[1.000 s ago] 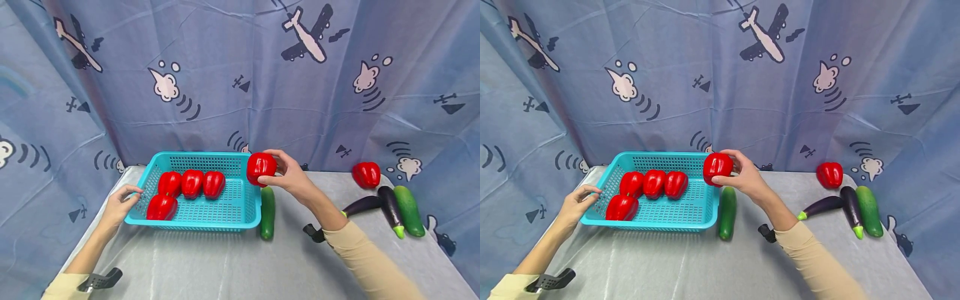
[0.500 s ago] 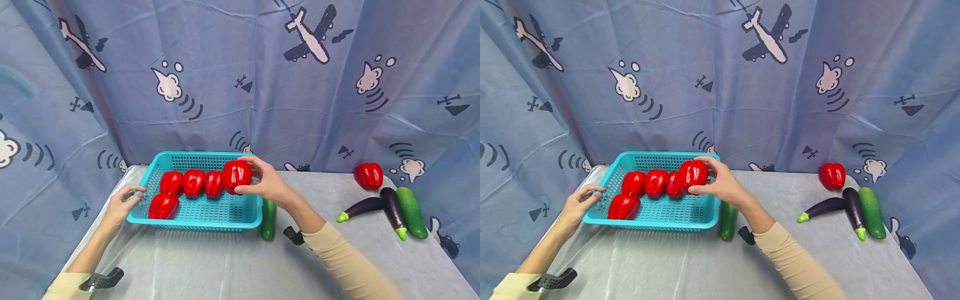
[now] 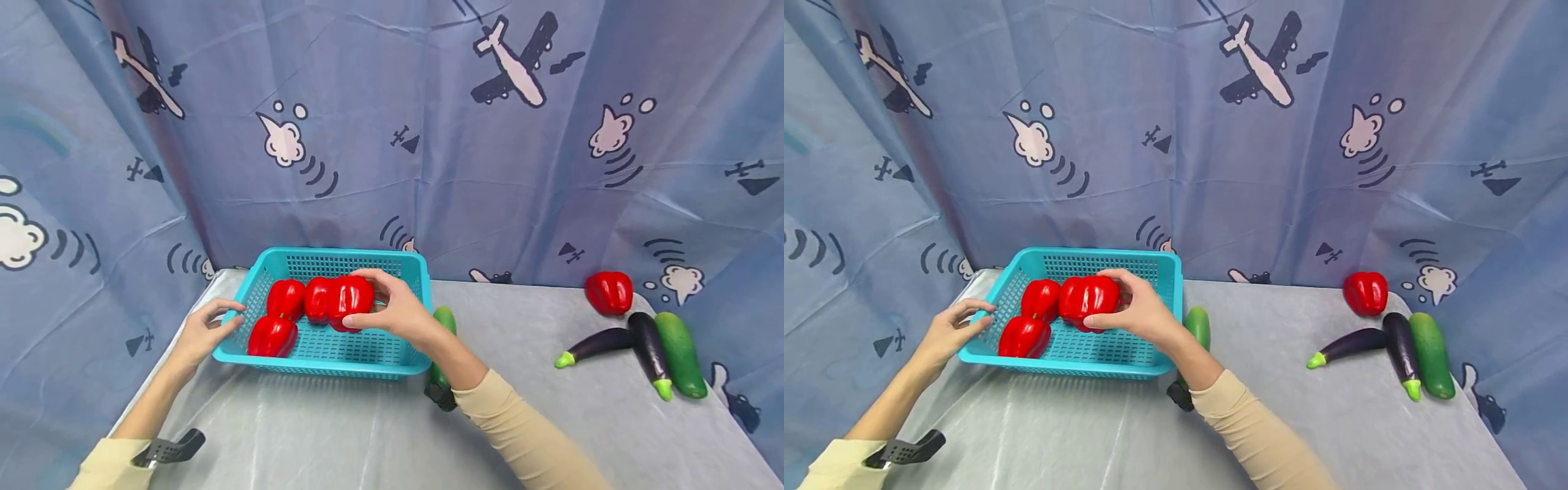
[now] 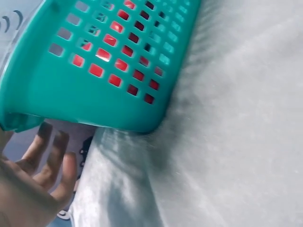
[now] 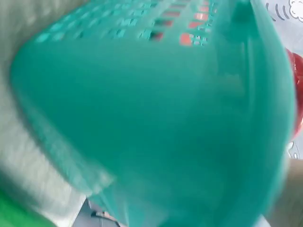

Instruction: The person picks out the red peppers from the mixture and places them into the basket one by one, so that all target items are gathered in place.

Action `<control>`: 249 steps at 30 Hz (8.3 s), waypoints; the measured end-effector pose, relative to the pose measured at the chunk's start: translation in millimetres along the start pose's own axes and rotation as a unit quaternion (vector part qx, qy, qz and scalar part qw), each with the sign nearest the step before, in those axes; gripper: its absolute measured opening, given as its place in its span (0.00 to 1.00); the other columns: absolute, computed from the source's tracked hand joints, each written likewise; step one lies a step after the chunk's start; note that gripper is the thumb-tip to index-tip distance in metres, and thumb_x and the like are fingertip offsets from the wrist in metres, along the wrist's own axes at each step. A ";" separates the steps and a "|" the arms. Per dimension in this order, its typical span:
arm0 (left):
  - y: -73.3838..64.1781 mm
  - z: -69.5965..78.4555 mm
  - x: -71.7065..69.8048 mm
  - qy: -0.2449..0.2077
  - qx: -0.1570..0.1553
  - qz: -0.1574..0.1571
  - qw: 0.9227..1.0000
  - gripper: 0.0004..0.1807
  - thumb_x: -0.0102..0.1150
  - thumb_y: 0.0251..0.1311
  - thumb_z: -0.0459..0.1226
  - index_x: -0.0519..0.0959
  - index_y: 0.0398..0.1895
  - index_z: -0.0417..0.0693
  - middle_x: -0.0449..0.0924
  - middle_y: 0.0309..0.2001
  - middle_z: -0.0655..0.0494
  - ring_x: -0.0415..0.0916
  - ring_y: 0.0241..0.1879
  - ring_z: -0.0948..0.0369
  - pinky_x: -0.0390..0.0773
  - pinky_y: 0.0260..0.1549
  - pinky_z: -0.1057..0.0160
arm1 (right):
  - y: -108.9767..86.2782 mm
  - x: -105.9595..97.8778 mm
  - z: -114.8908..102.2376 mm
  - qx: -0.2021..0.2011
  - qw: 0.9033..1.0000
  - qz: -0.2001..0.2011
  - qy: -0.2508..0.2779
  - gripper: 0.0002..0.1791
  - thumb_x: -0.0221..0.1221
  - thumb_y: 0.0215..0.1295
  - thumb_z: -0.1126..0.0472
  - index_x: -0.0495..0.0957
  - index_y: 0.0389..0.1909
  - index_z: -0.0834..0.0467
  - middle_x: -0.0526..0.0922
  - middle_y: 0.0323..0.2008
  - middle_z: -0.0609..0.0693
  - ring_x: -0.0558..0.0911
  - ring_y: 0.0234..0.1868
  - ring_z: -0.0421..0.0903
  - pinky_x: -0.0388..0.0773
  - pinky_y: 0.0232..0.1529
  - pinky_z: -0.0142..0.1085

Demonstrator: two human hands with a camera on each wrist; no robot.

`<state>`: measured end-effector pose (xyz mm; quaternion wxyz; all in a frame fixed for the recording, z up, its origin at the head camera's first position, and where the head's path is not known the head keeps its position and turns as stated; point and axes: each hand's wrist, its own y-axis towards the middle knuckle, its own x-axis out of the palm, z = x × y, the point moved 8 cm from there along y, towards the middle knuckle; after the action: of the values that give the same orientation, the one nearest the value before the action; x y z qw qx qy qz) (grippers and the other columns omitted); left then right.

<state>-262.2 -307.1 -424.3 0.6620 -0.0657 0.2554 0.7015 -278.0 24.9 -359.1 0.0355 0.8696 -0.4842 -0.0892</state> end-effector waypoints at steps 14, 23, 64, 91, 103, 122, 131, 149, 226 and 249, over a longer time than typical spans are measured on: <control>0.2 3.9 0.8 0.010 -0.008 0.023 1.000 0.11 0.64 0.65 0.29 0.80 0.48 0.32 0.79 0.48 0.43 0.73 0.53 0.56 0.74 0.42 0.73 | 12.9 41.0 30.4 0.073 0.997 0.009 -0.013 0.40 0.76 0.53 0.65 0.70 0.68 0.55 0.75 0.58 0.51 0.75 0.57 0.54 0.84 0.43 0.45; 2.6 -3.4 3.9 -0.018 -0.015 0.026 0.999 0.12 0.62 0.67 0.27 0.78 0.51 0.29 0.77 0.49 0.41 0.71 0.54 0.55 0.76 0.41 0.72 | 22.7 54.7 33.2 0.054 0.998 0.015 -0.028 0.40 0.77 0.53 0.62 0.73 0.68 0.50 0.74 0.59 0.49 0.73 0.59 0.55 0.84 0.43 0.44; -2.0 -0.7 6.2 -0.053 0.013 0.035 0.998 0.11 0.59 0.68 0.26 0.77 0.50 0.27 0.80 0.48 0.49 0.73 0.52 0.66 0.75 0.41 0.72 | 44.8 70.1 49.9 0.114 0.983 0.013 -0.143 0.38 0.80 0.47 0.61 0.78 0.62 0.55 0.77 0.54 0.51 0.73 0.56 0.52 0.84 0.39 0.42; -3.0 -0.3 6.1 -0.050 -0.004 0.034 0.998 0.10 0.58 0.69 0.27 0.79 0.51 0.33 0.79 0.50 0.45 0.71 0.55 0.61 0.74 0.43 0.71 | 42.0 73.7 58.7 0.142 0.960 0.005 -0.243 0.39 0.81 0.45 0.63 0.77 0.61 0.56 0.77 0.54 0.54 0.74 0.55 0.53 0.84 0.39 0.43; -3.1 0.2 7.4 -0.055 0.009 0.021 0.998 0.10 0.57 0.70 0.28 0.79 0.51 0.33 0.79 0.49 0.54 0.71 0.56 0.63 0.73 0.45 0.71 | 42.9 69.6 60.9 0.148 0.966 0.025 -0.213 0.24 0.79 0.48 0.65 0.79 0.46 0.57 0.79 0.46 0.52 0.76 0.46 0.50 0.83 0.35 0.40; -4.1 2.4 7.2 -0.049 -0.006 0.024 0.998 0.09 0.58 0.70 0.29 0.79 0.50 0.36 0.80 0.50 0.52 0.69 0.60 0.55 0.72 0.47 0.71 | 43.3 66.0 60.7 0.140 0.968 0.048 -0.200 0.23 0.78 0.49 0.65 0.81 0.47 0.59 0.80 0.43 0.52 0.77 0.45 0.49 0.82 0.36 0.39; -1.7 0.0 8.3 -0.054 0.001 0.023 0.998 0.10 0.57 0.70 0.28 0.78 0.50 0.33 0.79 0.50 0.54 0.71 0.58 0.60 0.73 0.46 0.72 | 39.1 57.4 43.7 0.138 0.973 0.036 -0.180 0.28 0.76 0.53 0.63 0.79 0.56 0.61 0.80 0.52 0.60 0.77 0.51 0.52 0.83 0.40 0.43; -7.0 0.9 4.9 -0.023 -0.014 0.034 0.999 0.12 0.58 0.72 0.32 0.79 0.53 0.34 0.80 0.51 0.54 0.69 0.56 0.66 0.74 0.46 0.72 | -18.2 -41.9 -2.0 0.049 0.999 0.009 -0.014 0.17 0.66 0.69 0.64 0.78 0.56 0.64 0.80 0.55 0.57 0.81 0.54 0.55 0.79 0.54 0.45; -6.9 -6.8 9.2 -0.066 0.002 0.024 0.997 0.12 0.54 0.74 0.30 0.76 0.55 0.30 0.79 0.51 0.57 0.74 0.52 0.68 0.74 0.46 0.72 | -209.4 -403.2 74.4 0.106 0.876 0.377 -0.283 0.36 0.67 0.67 0.47 0.71 0.67 0.63 0.76 0.57 0.50 0.73 0.53 0.40 0.72 0.45 0.20; -5.1 -6.7 9.6 -0.085 0.017 0.024 0.996 0.12 0.53 0.74 0.30 0.75 0.54 0.28 0.80 0.51 0.53 0.76 0.49 0.66 0.73 0.46 0.71 | -188.6 -433.0 97.1 0.182 0.857 0.393 -0.277 0.54 0.65 0.67 0.42 0.46 0.80 0.61 0.44 0.78 0.68 0.47 0.74 0.72 0.58 0.63 0.69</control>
<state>-260.1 -301.5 -435.6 0.6651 0.0118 0.2120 0.7159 -361.8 494.4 -430.1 -0.2268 0.5368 -0.7835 -0.2157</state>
